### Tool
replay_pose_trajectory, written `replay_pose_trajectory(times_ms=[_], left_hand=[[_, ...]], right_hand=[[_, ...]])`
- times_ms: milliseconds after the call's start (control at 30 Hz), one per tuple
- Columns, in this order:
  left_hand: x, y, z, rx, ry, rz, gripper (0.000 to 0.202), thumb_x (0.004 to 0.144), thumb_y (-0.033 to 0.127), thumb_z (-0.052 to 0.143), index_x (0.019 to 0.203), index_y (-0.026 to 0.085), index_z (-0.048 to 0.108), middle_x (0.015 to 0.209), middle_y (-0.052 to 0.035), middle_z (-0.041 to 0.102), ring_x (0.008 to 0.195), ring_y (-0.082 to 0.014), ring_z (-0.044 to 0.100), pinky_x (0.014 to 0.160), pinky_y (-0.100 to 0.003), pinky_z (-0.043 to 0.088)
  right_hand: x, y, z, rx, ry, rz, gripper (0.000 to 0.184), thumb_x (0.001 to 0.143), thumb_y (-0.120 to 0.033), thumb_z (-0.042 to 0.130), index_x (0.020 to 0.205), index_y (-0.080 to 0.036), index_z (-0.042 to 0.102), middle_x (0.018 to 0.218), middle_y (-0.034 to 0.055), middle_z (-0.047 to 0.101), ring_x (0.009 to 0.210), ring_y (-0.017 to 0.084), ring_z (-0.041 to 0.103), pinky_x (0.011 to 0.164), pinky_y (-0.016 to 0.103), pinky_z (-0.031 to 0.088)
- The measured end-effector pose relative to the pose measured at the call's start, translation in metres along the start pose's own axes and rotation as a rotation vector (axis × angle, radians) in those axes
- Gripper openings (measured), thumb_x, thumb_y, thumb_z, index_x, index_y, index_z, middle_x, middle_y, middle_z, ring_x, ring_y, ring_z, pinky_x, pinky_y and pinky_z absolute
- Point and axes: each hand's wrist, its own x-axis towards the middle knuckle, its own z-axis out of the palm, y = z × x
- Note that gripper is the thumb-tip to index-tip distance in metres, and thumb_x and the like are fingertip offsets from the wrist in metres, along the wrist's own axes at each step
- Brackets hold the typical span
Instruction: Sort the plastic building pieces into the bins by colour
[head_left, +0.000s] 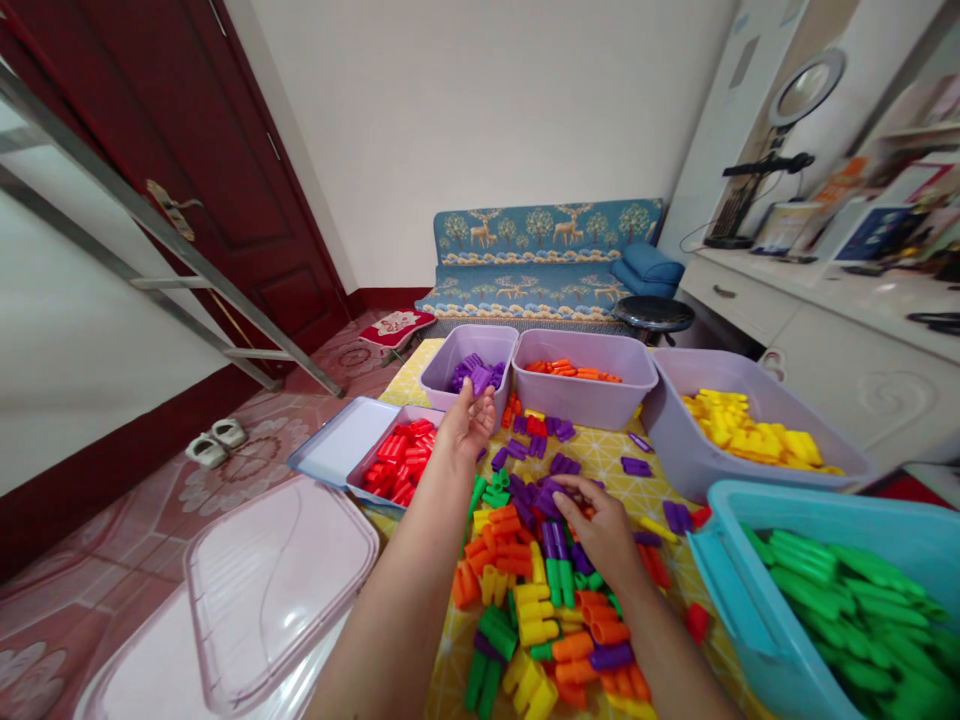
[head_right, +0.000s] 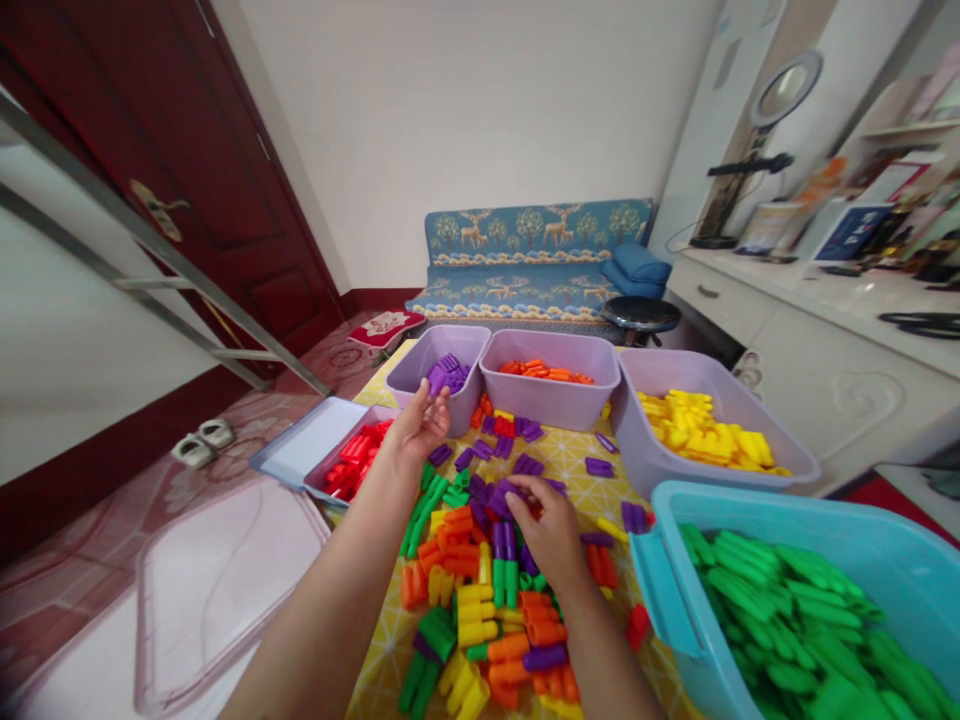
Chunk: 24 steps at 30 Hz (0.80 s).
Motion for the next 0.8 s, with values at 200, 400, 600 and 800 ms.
replay_pose_trajectory(times_ms=[200, 400, 600, 800], left_hand=[[0.001, 0.0, 0.007, -0.068, 0.086, -0.081, 0.032, 0.095, 0.038, 0.045, 0.087, 0.011, 0.061, 0.061, -0.0016, 0.063, 0.042, -0.0035, 0.054, 0.042, -0.011, 0.045], [-0.008, -0.005, -0.01, 0.039, 0.015, -0.07, 0.035, 0.093, 0.041, 0.047, 0.078, 0.011, 0.059, 0.068, -0.006, 0.066, 0.048, -0.0069, 0.058, 0.047, -0.016, 0.048], [-0.055, -0.037, -0.061, 0.6, -0.166, 0.313, 0.025, 0.074, 0.037, 0.071, 0.083, 0.014, 0.065, 0.079, -0.005, 0.069, 0.068, -0.0122, 0.062, 0.063, -0.02, 0.049], [-0.118, -0.052, -0.115, 1.28, -0.289, 0.552, 0.043, 0.079, 0.045, 0.064, 0.116, 0.022, 0.062, 0.12, -0.0107, 0.062, 0.114, -0.0275, 0.056, 0.1, -0.042, 0.042]], right_hand=[[0.0, -0.002, 0.0, 0.01, 0.005, -0.003, 0.027, 0.082, -0.038, 0.058, 0.1, -0.019, 0.068, 0.095, 0.007, 0.072, 0.086, 0.022, 0.066, 0.08, 0.035, 0.052], [0.0, -0.006, -0.001, 0.025, 0.014, -0.003, 0.026, 0.082, -0.037, 0.058, 0.098, -0.019, 0.068, 0.093, 0.0071, 0.072, 0.082, 0.021, 0.067, 0.077, 0.033, 0.053], [-0.002, -0.003, -0.001, 0.052, 0.067, 0.015, 0.03, 0.081, -0.039, 0.058, 0.1, -0.019, 0.068, 0.093, 0.0069, 0.072, 0.084, 0.022, 0.066, 0.078, 0.036, 0.053], [0.0, -0.013, -0.01, -0.022, 0.024, 0.011, 0.031, 0.083, -0.041, 0.055, 0.102, -0.02, 0.068, 0.104, 0.0078, 0.07, 0.098, 0.024, 0.064, 0.092, 0.042, 0.048]])
